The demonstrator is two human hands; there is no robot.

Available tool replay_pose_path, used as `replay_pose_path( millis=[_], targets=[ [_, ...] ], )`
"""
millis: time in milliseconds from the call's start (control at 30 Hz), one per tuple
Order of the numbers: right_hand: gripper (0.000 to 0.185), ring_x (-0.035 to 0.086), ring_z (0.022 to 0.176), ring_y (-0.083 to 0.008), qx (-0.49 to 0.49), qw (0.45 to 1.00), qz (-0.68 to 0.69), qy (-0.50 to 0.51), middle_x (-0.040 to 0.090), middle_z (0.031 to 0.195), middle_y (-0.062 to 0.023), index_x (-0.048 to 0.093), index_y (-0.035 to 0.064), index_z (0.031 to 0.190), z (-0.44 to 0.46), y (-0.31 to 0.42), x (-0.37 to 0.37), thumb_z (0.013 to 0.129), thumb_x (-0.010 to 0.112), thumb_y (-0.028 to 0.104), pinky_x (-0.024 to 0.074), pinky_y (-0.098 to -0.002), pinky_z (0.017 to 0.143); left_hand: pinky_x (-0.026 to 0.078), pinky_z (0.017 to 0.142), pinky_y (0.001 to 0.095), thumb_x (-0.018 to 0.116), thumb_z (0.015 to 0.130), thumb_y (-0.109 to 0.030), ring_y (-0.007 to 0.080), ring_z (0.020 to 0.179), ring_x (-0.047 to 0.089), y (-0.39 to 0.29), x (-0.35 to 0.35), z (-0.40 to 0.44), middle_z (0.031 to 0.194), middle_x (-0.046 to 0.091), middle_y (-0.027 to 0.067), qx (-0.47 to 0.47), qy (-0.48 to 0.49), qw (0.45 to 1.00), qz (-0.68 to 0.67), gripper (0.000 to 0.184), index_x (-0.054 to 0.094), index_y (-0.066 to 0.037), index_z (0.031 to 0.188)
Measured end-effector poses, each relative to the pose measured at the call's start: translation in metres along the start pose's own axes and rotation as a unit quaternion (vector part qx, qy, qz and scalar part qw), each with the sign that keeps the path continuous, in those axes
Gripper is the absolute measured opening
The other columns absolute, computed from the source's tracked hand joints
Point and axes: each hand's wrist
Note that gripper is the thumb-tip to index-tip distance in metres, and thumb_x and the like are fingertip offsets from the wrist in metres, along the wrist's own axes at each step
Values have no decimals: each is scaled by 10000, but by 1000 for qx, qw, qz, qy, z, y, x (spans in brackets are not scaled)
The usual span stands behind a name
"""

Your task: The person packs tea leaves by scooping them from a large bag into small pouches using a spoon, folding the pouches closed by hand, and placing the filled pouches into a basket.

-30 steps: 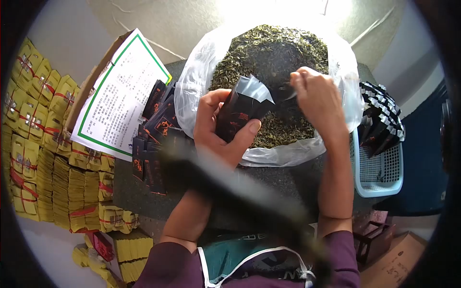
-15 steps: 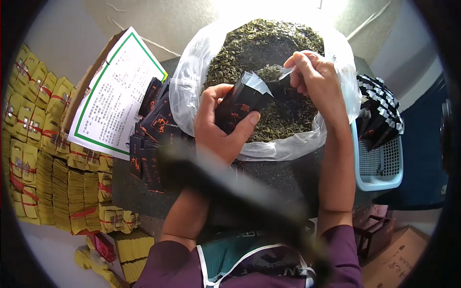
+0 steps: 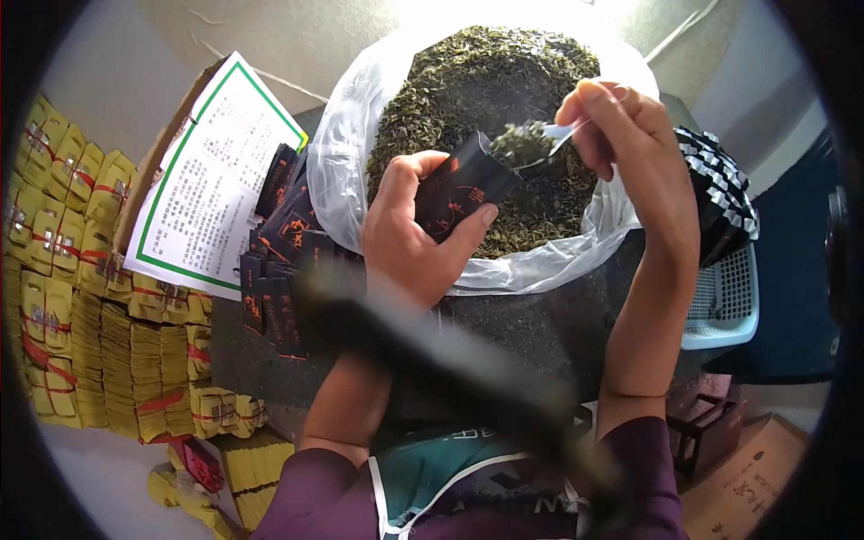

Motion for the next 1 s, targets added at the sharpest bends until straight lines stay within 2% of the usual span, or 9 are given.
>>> replay_pose_path(
  millis=[100, 133, 267, 300, 400, 467, 700, 867, 1000],
  targets=[
    [305, 454, 534, -101, -17, 999, -39, 31, 504, 579, -39, 670, -11, 836, -2, -1, 11, 974, 529, 223, 373, -285, 509, 510, 799, 266, 815, 779, -93, 101, 892, 610, -4, 3, 1, 1010, 634, 64, 16, 4, 1000, 14, 468, 562, -7, 1164],
    [276, 553, 573, -205, -81, 989, -101, 78, 575, 643, -115, 659, -25, 890, -2, -1, 14, 971, 528, 204, 440, -337, 579, 510, 796, 267, 819, 776, -97, 102, 888, 609, -5, 4, 2, 1009, 635, 65, 34, 8, 999, 25, 471, 565, -6, 1162],
    [225, 656, 738, -373, -125, 985, -107, 59, 646, 802, -209, 636, -13, 965, -5, -1, 34, 974, 541, 191, 499, -389, 664, 507, 780, 257, 814, 786, -96, 93, 879, 602, -9, 8, 4, 1008, 631, 58, 65, 2, 995, 81, 448, 573, -9, 1154],
    [225, 656, 738, -373, -126, 985, -106, 60, 646, 802, -209, 636, -13, 965, -6, 0, 33, 974, 541, 191, 499, -389, 664, 503, 775, 249, 806, 799, -93, 88, 875, 598, -8, 8, 4, 1007, 629, 55, 26, 4, 999, 18, 443, 567, -7, 1163],
    [184, 651, 689, -328, -170, 980, -102, 14, 640, 779, -189, 636, -7, 967, -9, 6, 28, 968, 565, 163, 495, -373, 636, 497, 775, 234, 789, 825, -87, 78, 872, 592, -10, 9, 6, 1003, 625, 52, -8, -2, 998, -66, 440, 553, 1, 1185],
    [138, 490, 652, -57, -165, 979, -121, 5, 583, 762, -5, 661, -10, 1001, -12, 13, 22, 982, 574, 95, 397, -218, 572, 495, 780, 226, 781, 837, -84, 73, 874, 590, -11, 10, 8, 1002, 623, 50, -1, -7, 996, -87, 441, 545, 7, 1197],
    [158, 569, 738, -70, -251, 949, -188, -13, 690, 890, -39, 685, -20, 1064, -19, 25, 6, 950, 596, 44, 462, -219, 692, 503, 768, 249, 812, 810, -107, 86, 860, 594, -15, 11, 11, 960, 643, 50, -39, -4, 981, -190, 445, 559, -3, 1162],
    [172, 556, 737, -58, -270, 948, -132, -102, 651, 810, -23, 706, 4, 1083, -19, 22, 1, 969, 589, 59, 437, -211, 674, 495, 767, 237, 783, 842, -85, 70, 856, 585, -20, 10, 16, 974, 643, 40, 3, -11, 979, -203, 405, 560, -10, 1171],
    [179, 529, 684, -47, -233, 944, -186, -141, 610, 737, -3, 713, 7, 1089, -18, 21, 1, 980, 604, 98, 401, -204, 626, 491, 783, 233, 757, 865, -68, 53, 881, 578, -24, 1, 17, 987, 647, 27, -96, 41, 941, -322, 389, 552, -15, 1193]
  ],
)
Point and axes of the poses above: each hand's wrist, its own z-axis towards the middle knuckle, its own x-axis out of the palm, y = z × x
